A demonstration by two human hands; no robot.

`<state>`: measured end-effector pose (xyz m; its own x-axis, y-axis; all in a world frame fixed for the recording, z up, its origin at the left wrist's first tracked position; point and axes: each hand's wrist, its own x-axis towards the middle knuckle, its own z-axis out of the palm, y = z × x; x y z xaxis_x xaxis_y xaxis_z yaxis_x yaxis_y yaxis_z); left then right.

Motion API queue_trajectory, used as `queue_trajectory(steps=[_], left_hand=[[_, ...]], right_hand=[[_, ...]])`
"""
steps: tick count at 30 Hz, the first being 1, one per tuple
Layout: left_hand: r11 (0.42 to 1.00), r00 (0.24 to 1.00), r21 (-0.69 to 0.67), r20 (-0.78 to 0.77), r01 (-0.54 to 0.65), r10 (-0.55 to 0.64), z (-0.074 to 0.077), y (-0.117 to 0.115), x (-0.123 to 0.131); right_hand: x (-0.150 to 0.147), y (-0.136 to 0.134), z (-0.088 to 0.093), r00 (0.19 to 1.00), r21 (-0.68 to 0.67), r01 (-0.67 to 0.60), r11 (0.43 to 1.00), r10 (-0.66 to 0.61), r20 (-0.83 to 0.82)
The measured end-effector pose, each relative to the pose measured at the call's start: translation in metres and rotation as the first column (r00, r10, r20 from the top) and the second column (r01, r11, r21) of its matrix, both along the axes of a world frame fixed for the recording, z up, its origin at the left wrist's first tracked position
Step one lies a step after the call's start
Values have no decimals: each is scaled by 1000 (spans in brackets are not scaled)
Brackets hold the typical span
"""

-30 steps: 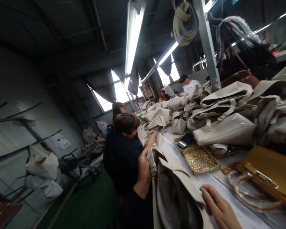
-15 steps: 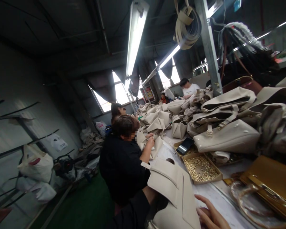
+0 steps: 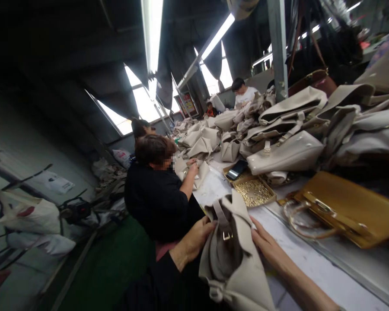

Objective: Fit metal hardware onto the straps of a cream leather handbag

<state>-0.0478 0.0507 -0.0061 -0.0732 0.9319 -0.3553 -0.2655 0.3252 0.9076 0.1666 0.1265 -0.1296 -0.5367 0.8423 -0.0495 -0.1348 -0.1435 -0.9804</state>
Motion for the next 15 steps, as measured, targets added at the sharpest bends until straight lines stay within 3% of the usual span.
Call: queue_trajectory(steps=[4,8,12,15], left_hand=[[998,996,-53,-85,22,-26,-11,-15,18],[991,999,-134,-46,-11,5,-6,-25,18],[991,988,-50,-99,-126,121,6,-28,26],[990,985,71,-112,-124,132,17,-28,40]], right_hand=[[4,1,3,995,-51,62,997,-65,-71],[7,4,-1,990,-54,80,995,-86,-109],[7,6,5,968,-141,2,990,-37,-248],[15,-2,3,946,-263,21,965,-105,-308]])
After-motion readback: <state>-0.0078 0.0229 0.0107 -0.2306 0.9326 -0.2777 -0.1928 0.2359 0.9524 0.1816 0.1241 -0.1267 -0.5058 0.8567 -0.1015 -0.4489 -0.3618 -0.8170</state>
